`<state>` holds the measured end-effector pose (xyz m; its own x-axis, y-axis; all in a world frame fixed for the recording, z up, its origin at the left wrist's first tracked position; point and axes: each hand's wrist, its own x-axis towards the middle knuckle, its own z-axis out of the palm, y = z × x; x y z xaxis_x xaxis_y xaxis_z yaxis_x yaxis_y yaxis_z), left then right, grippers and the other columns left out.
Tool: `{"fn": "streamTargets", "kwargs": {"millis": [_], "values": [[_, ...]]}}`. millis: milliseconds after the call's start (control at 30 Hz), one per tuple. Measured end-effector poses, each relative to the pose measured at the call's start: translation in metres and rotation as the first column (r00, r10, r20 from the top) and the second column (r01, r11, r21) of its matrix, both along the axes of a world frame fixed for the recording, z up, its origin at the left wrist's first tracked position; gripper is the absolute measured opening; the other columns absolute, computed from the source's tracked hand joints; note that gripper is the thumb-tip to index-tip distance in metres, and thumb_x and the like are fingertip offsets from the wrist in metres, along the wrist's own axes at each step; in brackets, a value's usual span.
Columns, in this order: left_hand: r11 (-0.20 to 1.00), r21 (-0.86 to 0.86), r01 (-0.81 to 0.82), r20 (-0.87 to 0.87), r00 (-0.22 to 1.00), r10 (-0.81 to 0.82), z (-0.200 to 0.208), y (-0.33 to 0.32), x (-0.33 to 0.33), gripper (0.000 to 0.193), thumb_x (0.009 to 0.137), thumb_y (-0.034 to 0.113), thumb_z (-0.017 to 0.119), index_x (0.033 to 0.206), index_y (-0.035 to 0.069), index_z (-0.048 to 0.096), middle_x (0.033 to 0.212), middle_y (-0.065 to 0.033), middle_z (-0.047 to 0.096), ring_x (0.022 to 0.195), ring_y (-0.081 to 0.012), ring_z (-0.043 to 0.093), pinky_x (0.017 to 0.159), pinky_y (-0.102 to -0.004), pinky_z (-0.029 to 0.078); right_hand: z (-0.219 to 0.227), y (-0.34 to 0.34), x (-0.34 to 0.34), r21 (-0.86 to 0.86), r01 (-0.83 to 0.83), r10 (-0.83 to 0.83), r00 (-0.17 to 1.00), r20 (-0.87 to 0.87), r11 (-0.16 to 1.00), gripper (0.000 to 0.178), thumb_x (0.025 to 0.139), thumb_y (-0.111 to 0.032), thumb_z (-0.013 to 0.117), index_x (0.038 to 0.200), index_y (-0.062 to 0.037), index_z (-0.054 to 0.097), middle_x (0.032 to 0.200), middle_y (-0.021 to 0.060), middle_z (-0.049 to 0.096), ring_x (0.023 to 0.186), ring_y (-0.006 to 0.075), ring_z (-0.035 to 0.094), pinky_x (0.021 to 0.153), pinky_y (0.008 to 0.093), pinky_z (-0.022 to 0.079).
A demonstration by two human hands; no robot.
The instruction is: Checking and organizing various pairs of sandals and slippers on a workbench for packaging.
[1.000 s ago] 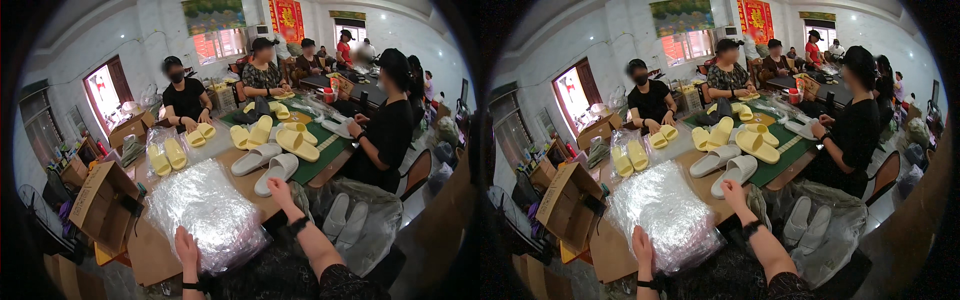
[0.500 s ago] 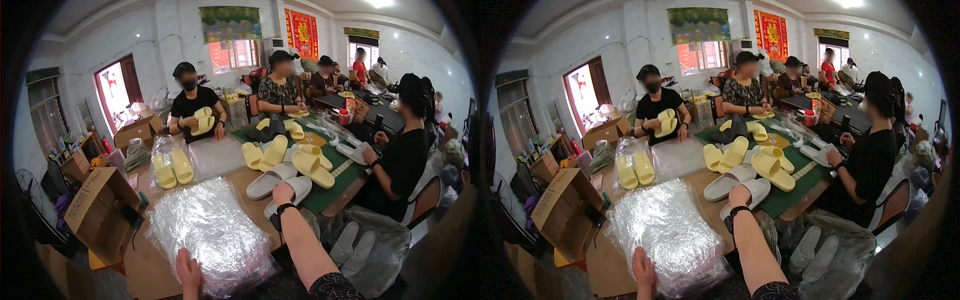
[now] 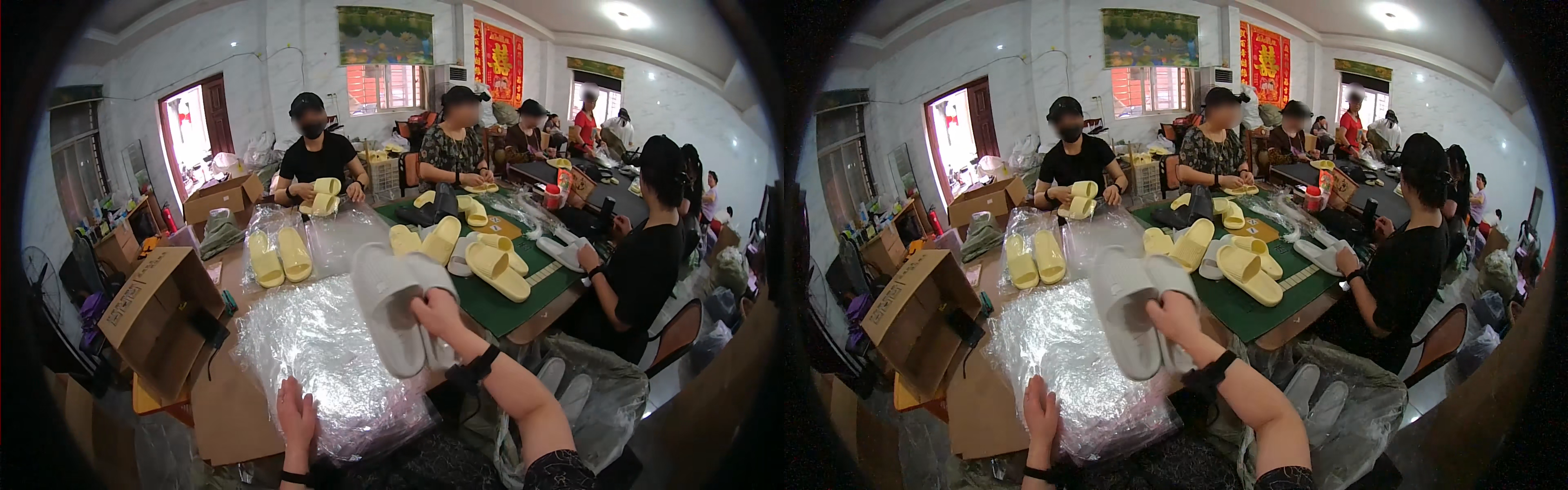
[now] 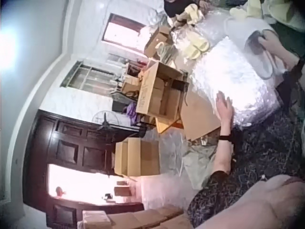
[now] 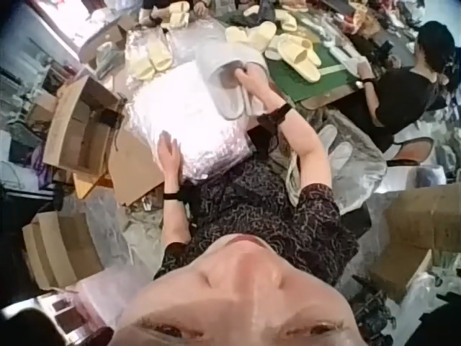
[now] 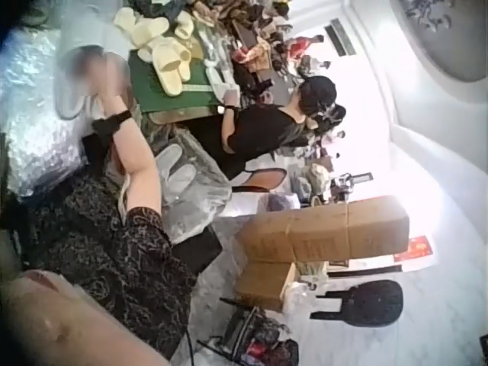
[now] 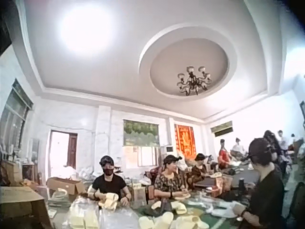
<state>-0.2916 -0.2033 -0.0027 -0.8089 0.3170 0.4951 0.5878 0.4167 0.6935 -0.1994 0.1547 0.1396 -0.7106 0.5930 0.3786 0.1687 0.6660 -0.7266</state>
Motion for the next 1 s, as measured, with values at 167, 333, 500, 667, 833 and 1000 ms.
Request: {"fn": "streamTargets", "kwargs": {"millis": [167,333,500,667,833,1000], "values": [[0.999,0.034,-0.007,-0.022,1.0,0.008,-0.012,-0.005,-0.002,0.06,0.087,0.018,0.066,0.139,-0.007,0.048,0.139,-0.0277,0.052,0.133,-0.0428,0.044,0.115,-0.0452,0.032,0.012,-0.1,-0.007,0.005,-0.39,0.382,0.902,0.201,0.921,0.047,0.084,-0.04,0.058,0.081,0.0062,0.066,0.078,0.0259,0.066,0.075,0.0406,0.067,0.072,0.0485,0.052],[0.871,0.491,0.016,0.332,0.921,-0.204,0.008,0.005,0.008,0.043,0.087,0.022,0.067,0.121,-0.003,0.059,0.111,-0.0147,0.067,0.107,-0.0222,0.062,0.086,-0.0356,0.053,-0.07,-0.171,-0.02,0.116,-0.573,0.482,0.769,0.42,0.812,0.045,0.085,-0.04,0.06,0.081,0.0035,0.069,0.081,0.0239,0.068,0.075,0.0397,0.067,0.073,0.0494,0.053],[0.992,-0.128,0.015,-0.031,0.999,-0.019,0.016,0.005,0.007,0.038,0.086,0.019,0.063,0.118,-0.002,0.064,0.124,-0.0203,0.064,0.12,-0.0374,0.057,0.105,-0.0468,0.042,-0.097,-0.152,-0.031,0.114,-0.46,0.391,0.84,0.376,0.88,0.044,0.085,-0.041,0.061,0.08,0.0026,0.069,0.079,0.0234,0.068,0.075,0.0401,0.068,0.072,0.0496,0.054],[0.989,-0.119,-0.084,-0.14,0.988,0.067,-0.006,0.001,-0.002,0.035,0.085,0.016,0.061,0.116,0.0,0.067,0.132,-0.02,0.061,0.133,-0.0407,0.047,0.114,-0.0486,0.033,-0.108,-0.102,-0.017,0.176,-0.236,0.178,0.939,0.293,0.956,0.042,0.088,-0.039,0.061,0.079,0.0018,0.071,0.076,0.0229,0.068,0.071,0.0403,0.067,0.068,0.0502,0.053],[0.994,-0.088,-0.059,-0.161,0.986,0.045,-0.006,-0.001,-0.004,0.034,0.085,0.015,0.061,0.116,0.001,0.067,0.13,-0.0216,0.063,0.131,-0.0424,0.049,0.113,-0.0496,0.034,-0.128,-0.019,0.018,0.167,0.047,-0.098,0.944,0.314,0.985,0.047,0.088,-0.042,0.061,0.077,0.0034,0.07,0.075,0.025,0.068,0.07,0.0411,0.068,0.068,0.0507,0.054],[0.995,-0.082,-0.052,-0.157,0.987,0.039,-0.005,-0.002,-0.002,0.033,0.085,0.013,0.061,0.115,0.0,0.067,0.128,-0.0225,0.063,0.13,-0.0427,0.05,0.112,-0.0489,0.035,-0.14,-0.01,0.024,0.237,0.131,-0.198,0.937,0.288,0.963,0.051,0.088,-0.045,0.06,0.076,0.004,0.069,0.074,0.0254,0.067,0.071,0.0426,0.068,0.069,0.0516,0.055]]}}
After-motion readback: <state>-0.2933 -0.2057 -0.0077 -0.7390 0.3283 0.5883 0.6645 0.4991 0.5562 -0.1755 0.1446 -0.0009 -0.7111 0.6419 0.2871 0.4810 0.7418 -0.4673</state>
